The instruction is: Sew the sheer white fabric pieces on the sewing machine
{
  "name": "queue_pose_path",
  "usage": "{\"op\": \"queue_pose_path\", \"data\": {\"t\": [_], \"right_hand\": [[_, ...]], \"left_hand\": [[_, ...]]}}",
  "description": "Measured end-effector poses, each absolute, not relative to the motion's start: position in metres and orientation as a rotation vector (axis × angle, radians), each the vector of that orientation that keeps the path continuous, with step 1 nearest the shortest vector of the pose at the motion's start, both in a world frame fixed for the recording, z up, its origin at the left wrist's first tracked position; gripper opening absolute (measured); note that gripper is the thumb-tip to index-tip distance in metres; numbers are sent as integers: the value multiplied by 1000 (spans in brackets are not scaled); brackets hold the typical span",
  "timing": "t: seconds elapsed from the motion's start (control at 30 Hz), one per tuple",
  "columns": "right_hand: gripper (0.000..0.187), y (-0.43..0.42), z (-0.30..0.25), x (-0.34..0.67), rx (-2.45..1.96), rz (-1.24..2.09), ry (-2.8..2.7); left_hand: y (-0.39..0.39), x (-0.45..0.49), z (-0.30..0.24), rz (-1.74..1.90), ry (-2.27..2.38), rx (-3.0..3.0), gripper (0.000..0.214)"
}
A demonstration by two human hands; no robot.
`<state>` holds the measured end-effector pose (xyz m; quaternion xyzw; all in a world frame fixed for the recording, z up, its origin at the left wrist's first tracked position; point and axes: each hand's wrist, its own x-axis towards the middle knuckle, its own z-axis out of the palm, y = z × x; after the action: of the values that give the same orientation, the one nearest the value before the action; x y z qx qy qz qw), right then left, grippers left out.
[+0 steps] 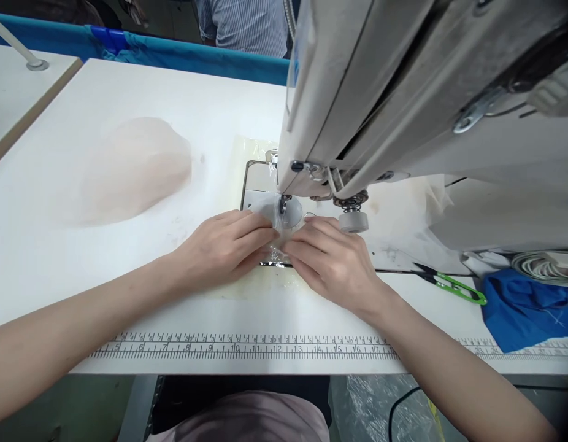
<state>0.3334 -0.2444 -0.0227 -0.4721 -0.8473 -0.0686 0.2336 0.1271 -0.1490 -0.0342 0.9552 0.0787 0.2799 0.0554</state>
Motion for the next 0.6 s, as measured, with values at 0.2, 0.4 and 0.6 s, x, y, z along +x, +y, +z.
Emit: {"op": "queue_pose_path", "data": {"t": [0.2,0.4,0.6], "right_hand": [[7,-247,-19,332,-1279,424,-2072],[18,-247,-8,325,-1371,1011,-1630],[23,-245,-6,326,-1309,1153,-1545]], "left_hand": [[-152,128,-29,707,202,2675,13],[-155,130,-10,420,346,2224,22],[-156,129,-5,323,414,2197,27]]}}
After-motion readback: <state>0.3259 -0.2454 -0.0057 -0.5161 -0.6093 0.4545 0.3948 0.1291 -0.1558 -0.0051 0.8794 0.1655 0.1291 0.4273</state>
